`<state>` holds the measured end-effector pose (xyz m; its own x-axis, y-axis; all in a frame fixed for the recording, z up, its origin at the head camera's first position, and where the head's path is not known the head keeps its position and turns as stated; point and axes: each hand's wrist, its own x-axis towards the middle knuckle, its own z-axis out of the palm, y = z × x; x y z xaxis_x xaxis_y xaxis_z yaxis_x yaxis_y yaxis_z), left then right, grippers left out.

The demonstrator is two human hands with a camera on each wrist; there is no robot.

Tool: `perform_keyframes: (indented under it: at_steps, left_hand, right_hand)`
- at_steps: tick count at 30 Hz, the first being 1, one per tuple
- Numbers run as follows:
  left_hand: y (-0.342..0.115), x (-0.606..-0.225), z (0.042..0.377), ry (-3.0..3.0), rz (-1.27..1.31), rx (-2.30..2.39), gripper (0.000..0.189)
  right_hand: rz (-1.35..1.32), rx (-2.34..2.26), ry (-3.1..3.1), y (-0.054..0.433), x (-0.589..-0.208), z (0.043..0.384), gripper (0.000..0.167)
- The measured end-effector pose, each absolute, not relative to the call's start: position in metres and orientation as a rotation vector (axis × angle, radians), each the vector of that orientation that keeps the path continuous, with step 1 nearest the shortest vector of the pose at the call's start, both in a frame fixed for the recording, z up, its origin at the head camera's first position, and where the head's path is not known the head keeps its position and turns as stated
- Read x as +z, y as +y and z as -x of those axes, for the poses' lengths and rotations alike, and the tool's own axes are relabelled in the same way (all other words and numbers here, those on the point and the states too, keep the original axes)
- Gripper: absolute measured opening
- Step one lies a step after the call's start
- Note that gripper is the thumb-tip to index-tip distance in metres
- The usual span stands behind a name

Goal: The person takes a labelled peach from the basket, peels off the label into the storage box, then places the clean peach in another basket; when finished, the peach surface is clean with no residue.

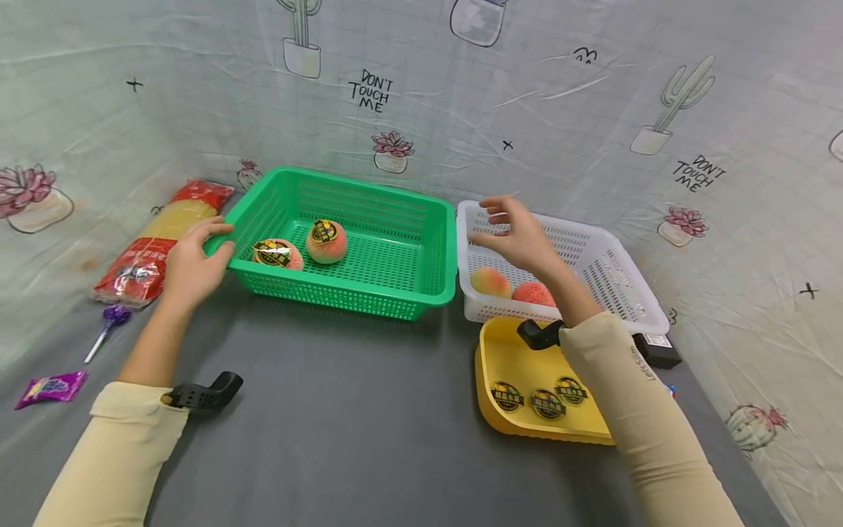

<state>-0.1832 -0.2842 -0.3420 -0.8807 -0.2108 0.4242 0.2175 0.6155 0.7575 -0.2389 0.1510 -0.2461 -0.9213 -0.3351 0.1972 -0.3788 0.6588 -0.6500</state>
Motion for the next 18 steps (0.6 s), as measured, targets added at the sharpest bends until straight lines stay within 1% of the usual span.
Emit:
perform_keyframes:
  at_steps: [6, 11, 18]
  left_hand:
    - [-0.287, -0.34, 0.185, -2.403, -0.004, -1.268, 0.042]
    - [-0.287, -0.341, 0.185, -2.413, 0.006, -1.288, 0.043]
    - [-0.288, -0.345, 0.185, -2.407, -0.011, -1.297, 0.043]
  right_hand:
    - [-0.889, 1.238, -2.87, 0.08, -0.256, 0.242, 0.056]
    - [-1.004, 1.203, -2.939, 0.031, -0.274, 0.247, 0.057]
    - [-1.168, 1.206, -3.088, -0.025, -0.297, 0.257, 0.06]
